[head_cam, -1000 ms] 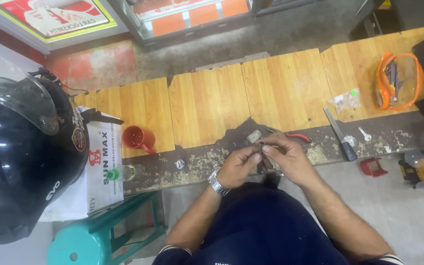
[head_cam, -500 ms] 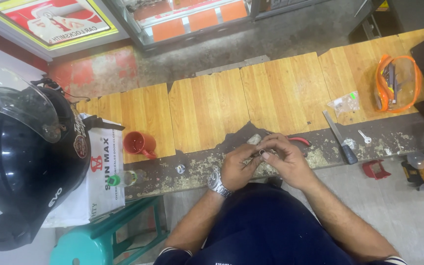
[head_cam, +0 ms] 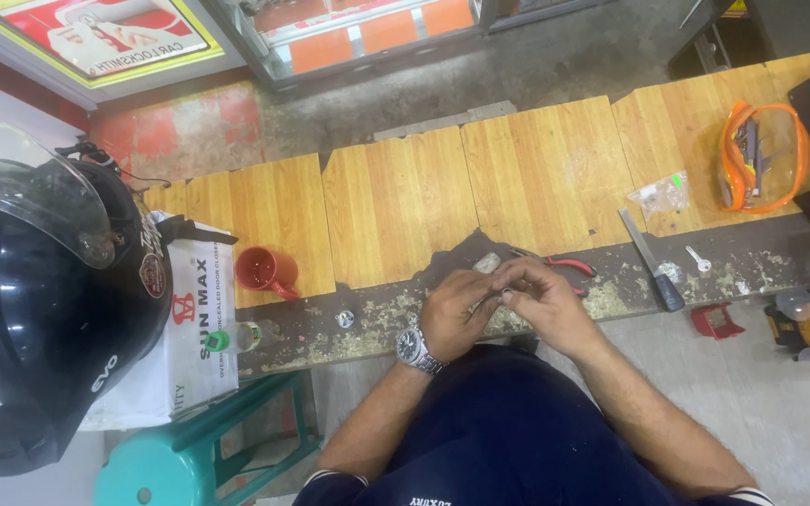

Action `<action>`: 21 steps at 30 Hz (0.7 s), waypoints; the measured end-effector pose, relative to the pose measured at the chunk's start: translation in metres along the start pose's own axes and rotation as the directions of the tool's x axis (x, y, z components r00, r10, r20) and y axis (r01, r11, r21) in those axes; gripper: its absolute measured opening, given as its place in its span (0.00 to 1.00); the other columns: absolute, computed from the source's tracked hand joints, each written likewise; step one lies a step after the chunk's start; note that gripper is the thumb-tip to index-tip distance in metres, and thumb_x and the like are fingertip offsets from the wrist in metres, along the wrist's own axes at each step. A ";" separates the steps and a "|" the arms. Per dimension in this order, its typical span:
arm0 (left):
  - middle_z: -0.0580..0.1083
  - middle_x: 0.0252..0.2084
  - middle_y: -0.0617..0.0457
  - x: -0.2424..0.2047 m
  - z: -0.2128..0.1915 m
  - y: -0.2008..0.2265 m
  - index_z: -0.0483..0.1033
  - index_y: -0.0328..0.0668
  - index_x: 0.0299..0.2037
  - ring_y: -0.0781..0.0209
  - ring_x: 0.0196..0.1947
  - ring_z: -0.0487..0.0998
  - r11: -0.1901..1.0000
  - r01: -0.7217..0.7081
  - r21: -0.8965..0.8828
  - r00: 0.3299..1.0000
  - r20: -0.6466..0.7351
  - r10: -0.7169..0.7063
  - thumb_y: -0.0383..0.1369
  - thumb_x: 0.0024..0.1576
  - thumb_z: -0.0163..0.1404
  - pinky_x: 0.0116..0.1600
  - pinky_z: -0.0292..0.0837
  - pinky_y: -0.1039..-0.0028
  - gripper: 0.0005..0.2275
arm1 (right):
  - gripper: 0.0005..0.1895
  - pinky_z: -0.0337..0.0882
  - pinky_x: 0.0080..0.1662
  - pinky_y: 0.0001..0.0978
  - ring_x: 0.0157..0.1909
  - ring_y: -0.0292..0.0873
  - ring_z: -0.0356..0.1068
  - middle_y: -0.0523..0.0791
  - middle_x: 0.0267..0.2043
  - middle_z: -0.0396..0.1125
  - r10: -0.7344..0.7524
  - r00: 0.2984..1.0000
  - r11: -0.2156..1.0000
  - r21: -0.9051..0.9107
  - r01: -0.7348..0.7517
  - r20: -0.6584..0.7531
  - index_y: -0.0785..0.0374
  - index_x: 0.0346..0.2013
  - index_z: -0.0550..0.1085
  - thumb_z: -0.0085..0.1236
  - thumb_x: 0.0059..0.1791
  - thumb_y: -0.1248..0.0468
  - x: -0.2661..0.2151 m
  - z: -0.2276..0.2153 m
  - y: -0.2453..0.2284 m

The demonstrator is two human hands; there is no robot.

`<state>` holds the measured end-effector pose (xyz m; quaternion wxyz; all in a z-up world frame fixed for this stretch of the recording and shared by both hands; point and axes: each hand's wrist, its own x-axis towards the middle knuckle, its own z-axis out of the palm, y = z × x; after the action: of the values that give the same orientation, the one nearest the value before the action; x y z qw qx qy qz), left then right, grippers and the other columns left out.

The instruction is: A locksmith files a lock cylinder and uses pliers to adjust internal components at a workbench.

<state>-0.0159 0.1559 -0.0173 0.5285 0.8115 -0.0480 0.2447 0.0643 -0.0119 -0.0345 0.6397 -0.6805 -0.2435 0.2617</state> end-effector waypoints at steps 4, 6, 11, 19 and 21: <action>0.81 0.36 0.47 0.002 -0.003 0.002 0.83 0.41 0.43 0.50 0.39 0.82 1.000 0.024 0.020 1.000 0.019 -0.024 0.24 0.55 0.59 0.43 0.79 0.68 0.08 | 0.09 0.66 0.60 0.59 0.56 0.52 0.68 0.53 0.46 0.67 0.043 0.999 0.999 0.008 -0.043 -0.026 0.67 0.42 0.78 0.59 0.48 0.67 -0.001 0.004 -0.001; 0.81 0.36 0.47 0.002 -0.004 0.001 0.84 0.41 0.43 0.51 0.39 0.82 0.998 0.043 0.035 0.999 0.017 -0.044 0.23 0.54 0.60 0.43 0.80 0.68 0.08 | 0.10 0.67 0.60 0.58 0.56 0.51 0.69 0.53 0.46 0.67 0.056 0.997 0.998 -0.002 -0.056 -0.049 0.67 0.42 0.78 0.58 0.48 0.67 -0.001 0.006 -0.001; 0.81 0.35 0.43 -0.005 0.004 -0.005 0.83 0.36 0.44 0.49 0.37 0.83 0.966 0.204 -0.160 0.978 -0.007 -0.208 0.25 0.56 0.59 0.40 0.79 0.67 0.07 | 0.15 0.66 0.61 0.60 0.58 0.52 0.68 0.53 0.48 0.68 0.052 0.998 0.998 0.022 -0.051 -0.035 0.65 0.49 0.78 0.57 0.51 0.60 0.000 0.012 -0.013; 0.81 0.36 0.47 -0.005 0.003 -0.004 0.83 0.40 0.46 0.53 0.40 0.83 0.931 0.238 -0.278 0.968 -0.011 -0.251 0.25 0.57 0.57 0.44 0.79 0.67 0.08 | 0.16 0.62 0.63 0.53 0.58 0.49 0.66 0.52 0.49 0.67 -0.093 0.996 0.995 -0.036 0.093 -0.005 0.64 0.53 0.77 0.58 0.51 0.67 -0.002 0.011 -0.021; 0.81 0.36 0.46 -0.006 0.004 -0.005 0.82 0.39 0.46 0.52 0.41 0.83 0.941 0.213 -0.264 0.974 -0.017 -0.226 0.26 0.58 0.57 0.44 0.79 0.66 0.08 | 0.16 0.62 0.62 0.51 0.58 0.47 0.66 0.51 0.49 0.67 -0.109 0.994 0.993 -0.053 0.109 0.003 0.63 0.54 0.77 0.59 0.51 0.66 -0.003 0.010 -0.026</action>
<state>-0.0180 0.1530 -0.0252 0.6555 0.7293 0.0233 0.1947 0.0551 -0.0050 -0.0089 0.6348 -0.6827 -0.2874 0.2199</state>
